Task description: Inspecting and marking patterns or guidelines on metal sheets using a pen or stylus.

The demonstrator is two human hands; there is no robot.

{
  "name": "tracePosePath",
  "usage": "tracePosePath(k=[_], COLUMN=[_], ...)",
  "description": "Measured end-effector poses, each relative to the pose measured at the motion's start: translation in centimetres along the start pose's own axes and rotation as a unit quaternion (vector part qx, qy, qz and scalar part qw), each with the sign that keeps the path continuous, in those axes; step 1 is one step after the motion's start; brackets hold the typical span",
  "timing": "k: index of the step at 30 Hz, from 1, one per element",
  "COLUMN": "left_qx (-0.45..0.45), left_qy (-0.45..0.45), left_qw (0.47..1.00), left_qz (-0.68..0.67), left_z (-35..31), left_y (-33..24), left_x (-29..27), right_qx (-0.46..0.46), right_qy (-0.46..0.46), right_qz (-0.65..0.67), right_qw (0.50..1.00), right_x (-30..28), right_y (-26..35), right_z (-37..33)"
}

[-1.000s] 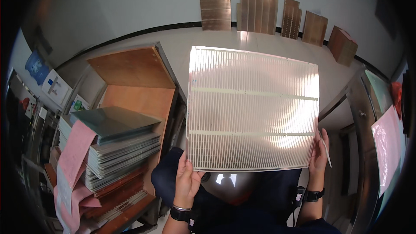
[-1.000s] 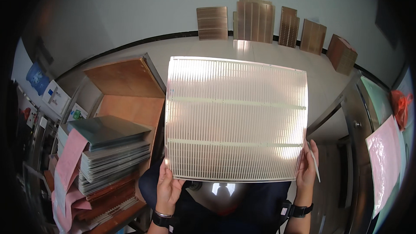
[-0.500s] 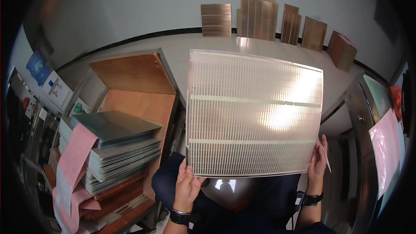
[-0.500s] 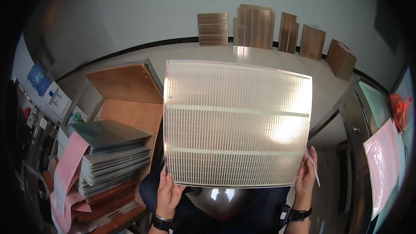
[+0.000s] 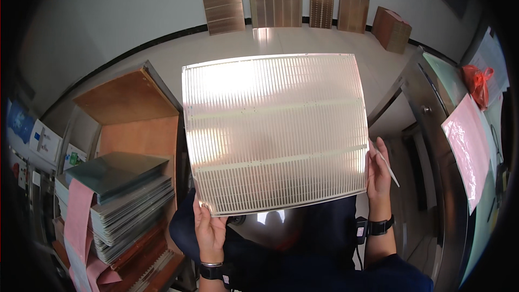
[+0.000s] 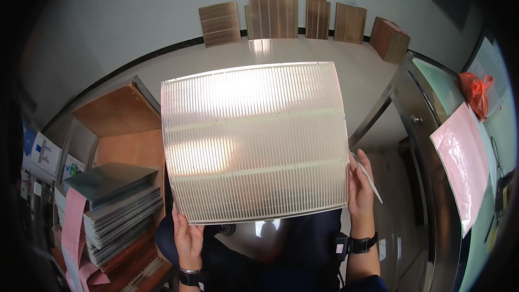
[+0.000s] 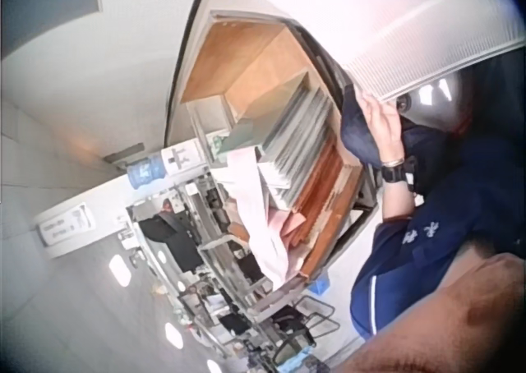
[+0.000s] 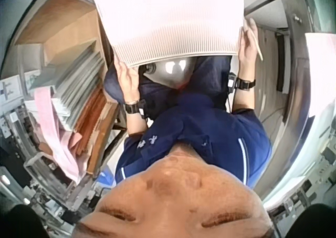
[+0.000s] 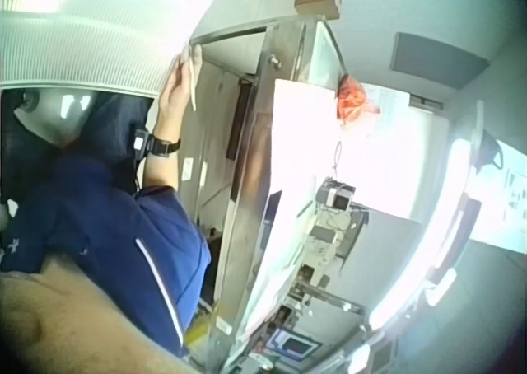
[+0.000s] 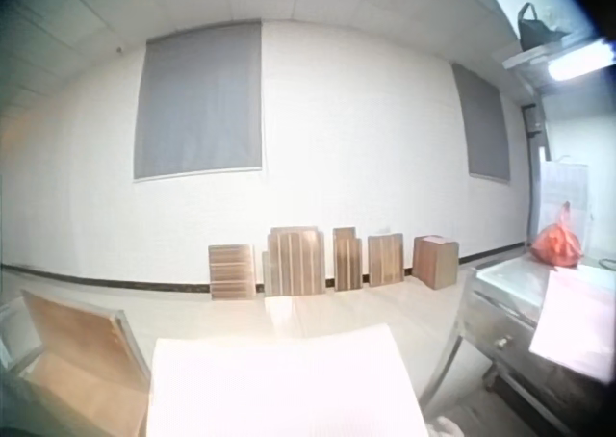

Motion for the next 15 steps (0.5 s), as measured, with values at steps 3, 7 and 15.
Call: tracePosePath(k=[3,7,15], left_qx=[-0.001,-0.001,0.009], left_qy=[0.002,0.002,-0.019], left_qw=[1.0,1.0,0.999], left_qz=[0.02,0.022,0.031], left_z=[0.1,0.4,1.2], left_y=[0.0,0.1,-0.1], left_x=[0.1,-0.6,-0.5], right_qx=[0.002,0.016,0.022], right_qy=[0.015,0.02,0.018], right_qz=[0.005,0.009,-0.043], right_qw=[1.0,1.0,0.999], right_x=[0.2,1.2,1.8], right_y=[0.6,0.8,0.3], right_z=[-0.3,-0.5,-0.5])
Point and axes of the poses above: each hand's wrist, its own z-axis towards the middle knuckle, its own x-axis out of the palm, y = z × x, the point moved 1 cm from there along z, towards the middle knuckle
